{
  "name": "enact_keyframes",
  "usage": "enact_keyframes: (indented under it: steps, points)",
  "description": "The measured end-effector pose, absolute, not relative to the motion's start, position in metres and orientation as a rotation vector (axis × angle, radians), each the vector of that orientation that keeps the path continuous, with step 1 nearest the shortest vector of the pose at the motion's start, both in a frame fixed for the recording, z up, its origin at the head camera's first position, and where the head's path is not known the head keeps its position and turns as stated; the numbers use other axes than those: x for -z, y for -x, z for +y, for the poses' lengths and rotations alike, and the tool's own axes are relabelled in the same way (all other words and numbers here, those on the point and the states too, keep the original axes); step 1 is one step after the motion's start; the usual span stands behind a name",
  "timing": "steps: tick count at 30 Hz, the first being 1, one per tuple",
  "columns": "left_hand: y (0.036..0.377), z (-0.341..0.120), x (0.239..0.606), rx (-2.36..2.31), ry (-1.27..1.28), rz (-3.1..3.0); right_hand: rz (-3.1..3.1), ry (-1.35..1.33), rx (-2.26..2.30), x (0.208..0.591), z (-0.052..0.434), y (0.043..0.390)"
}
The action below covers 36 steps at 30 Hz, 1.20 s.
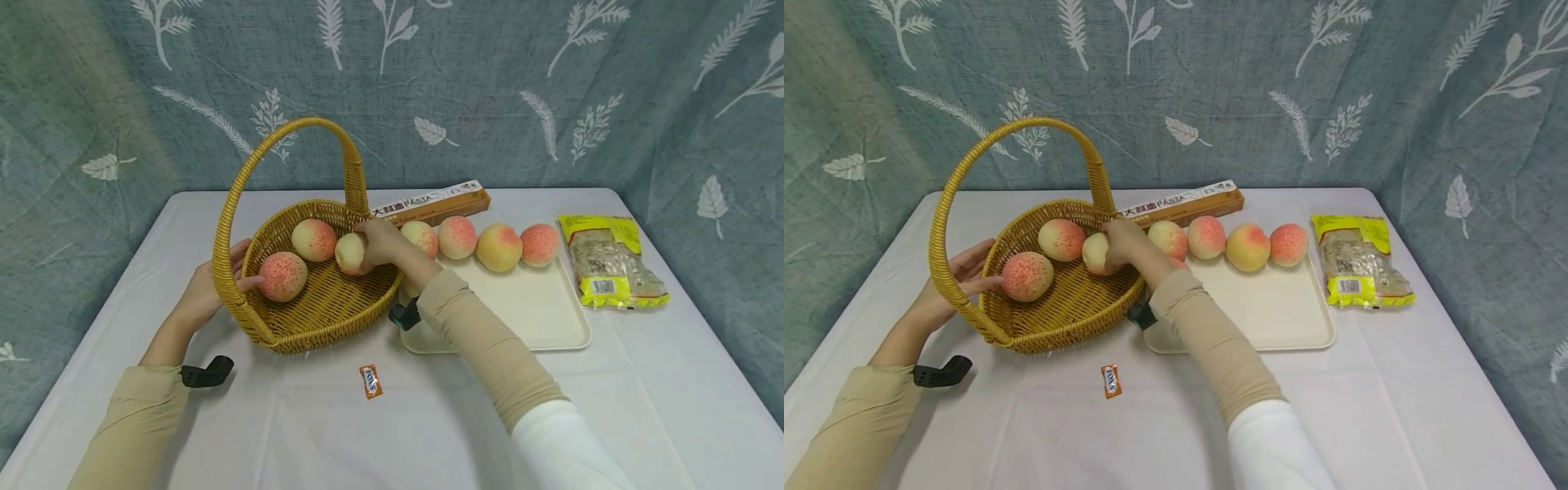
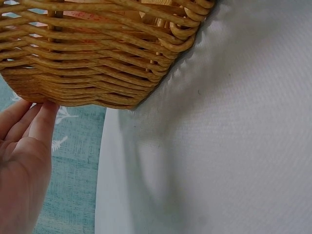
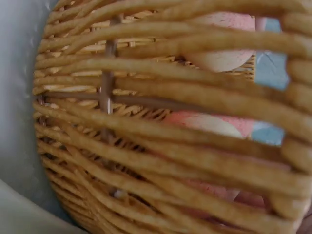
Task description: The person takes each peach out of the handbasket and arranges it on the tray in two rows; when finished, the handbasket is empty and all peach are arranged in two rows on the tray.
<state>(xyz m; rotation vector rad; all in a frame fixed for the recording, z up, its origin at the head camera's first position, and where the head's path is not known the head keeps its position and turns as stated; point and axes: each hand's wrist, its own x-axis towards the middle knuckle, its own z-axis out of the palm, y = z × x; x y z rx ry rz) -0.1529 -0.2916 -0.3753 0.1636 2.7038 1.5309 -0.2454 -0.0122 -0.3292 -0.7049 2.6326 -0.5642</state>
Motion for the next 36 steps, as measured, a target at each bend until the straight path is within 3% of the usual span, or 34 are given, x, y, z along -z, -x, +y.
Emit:
enact_keyframes:
  steps: [18,36]
  points:
    - [0.152,-0.289,0.369,-1.568,-0.120,2.656,2.597,0.710,0.679,0.334,-0.012,0.239]
    - [0.153,-0.290,0.371,-1.564,-0.151,2.654,2.538,0.779,1.196,0.317,0.013,0.226]
